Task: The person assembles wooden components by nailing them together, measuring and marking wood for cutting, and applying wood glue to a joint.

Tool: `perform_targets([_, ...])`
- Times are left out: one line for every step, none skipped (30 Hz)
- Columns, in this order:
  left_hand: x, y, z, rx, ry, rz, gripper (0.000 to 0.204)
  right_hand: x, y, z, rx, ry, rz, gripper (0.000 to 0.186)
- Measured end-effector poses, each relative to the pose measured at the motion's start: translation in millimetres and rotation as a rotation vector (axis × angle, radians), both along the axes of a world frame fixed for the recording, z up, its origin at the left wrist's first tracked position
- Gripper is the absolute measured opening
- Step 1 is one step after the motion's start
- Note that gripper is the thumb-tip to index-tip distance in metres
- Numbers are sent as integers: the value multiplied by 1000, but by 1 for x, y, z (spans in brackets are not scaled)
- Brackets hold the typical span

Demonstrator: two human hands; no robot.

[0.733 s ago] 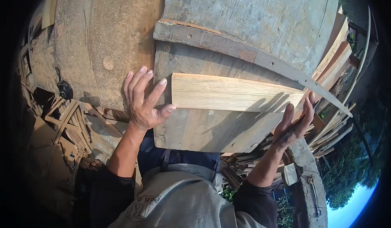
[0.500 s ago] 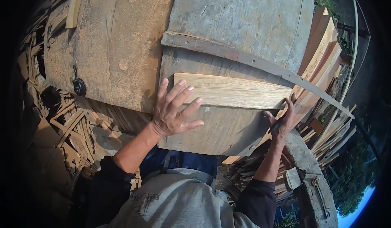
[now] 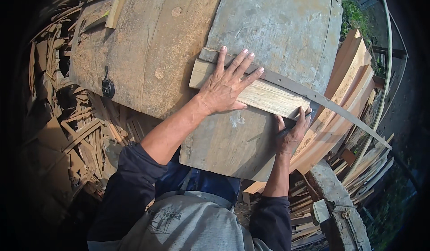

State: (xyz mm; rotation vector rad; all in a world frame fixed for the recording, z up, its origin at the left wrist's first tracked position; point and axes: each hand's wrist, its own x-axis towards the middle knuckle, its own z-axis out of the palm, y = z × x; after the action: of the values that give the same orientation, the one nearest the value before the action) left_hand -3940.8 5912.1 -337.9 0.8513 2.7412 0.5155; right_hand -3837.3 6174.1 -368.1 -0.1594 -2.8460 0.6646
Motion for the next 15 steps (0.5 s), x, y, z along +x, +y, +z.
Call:
perform_targets([3, 3, 1, -54, 21, -14, 114, 1, -1, 0, -1, -1, -2, 78])
perform_targets([4, 6, 2, -109, 42, -28, 114, 1, -1, -1, -1, 1, -4, 78])
perform_targets([4, 11, 2, -109, 43, -30, 114, 1, 0, -2, -8, 8, -13, 78])
perform_targets([5, 17, 0, -84, 45, -31, 114, 0, -1, -2, -16, 16, -17, 78])
perform_targets([6, 21, -2, -60, 47, -33, 115, 0, -1, -2, -17, 18, -15, 78])
perform_targets([6, 22, -7, -41, 103, -17, 115, 0, -1, -2, -19, 21, -8, 78])
perform_targets([6, 22, -8, -38, 104, -18, 115, 1, 1, -1, -16, 23, -4, 77])
perform_targets([5, 21, -8, -61, 96, -33, 115, 0, 1, -1, -14, 25, -5, 77])
perform_targets([5, 21, -8, -85, 88, -48, 115, -1, 0, -1, -2, 30, -1, 77])
perform_targets([4, 21, -7, -87, 90, -48, 115, -2, -2, -1, 6, 35, 4, 77])
perform_targets([4, 21, -6, -120, 103, -58, 115, -1, -2, 0, 3, 38, 4, 77])
perform_targets([4, 21, -4, -153, 116, -66, 115, 0, -1, 1, 5, 28, 3, 77])
perform_targets([4, 22, -4, -155, 122, -67, 115, 0, -1, 2, 10, 22, 1, 77])
perform_targets([4, 22, -3, -152, 116, -66, 114, 0, 0, 2, 8, 29, 1, 77])
perform_targets([4, 22, -3, -148, 110, -64, 114, 1, 0, 0, 14, 28, 2, 77])
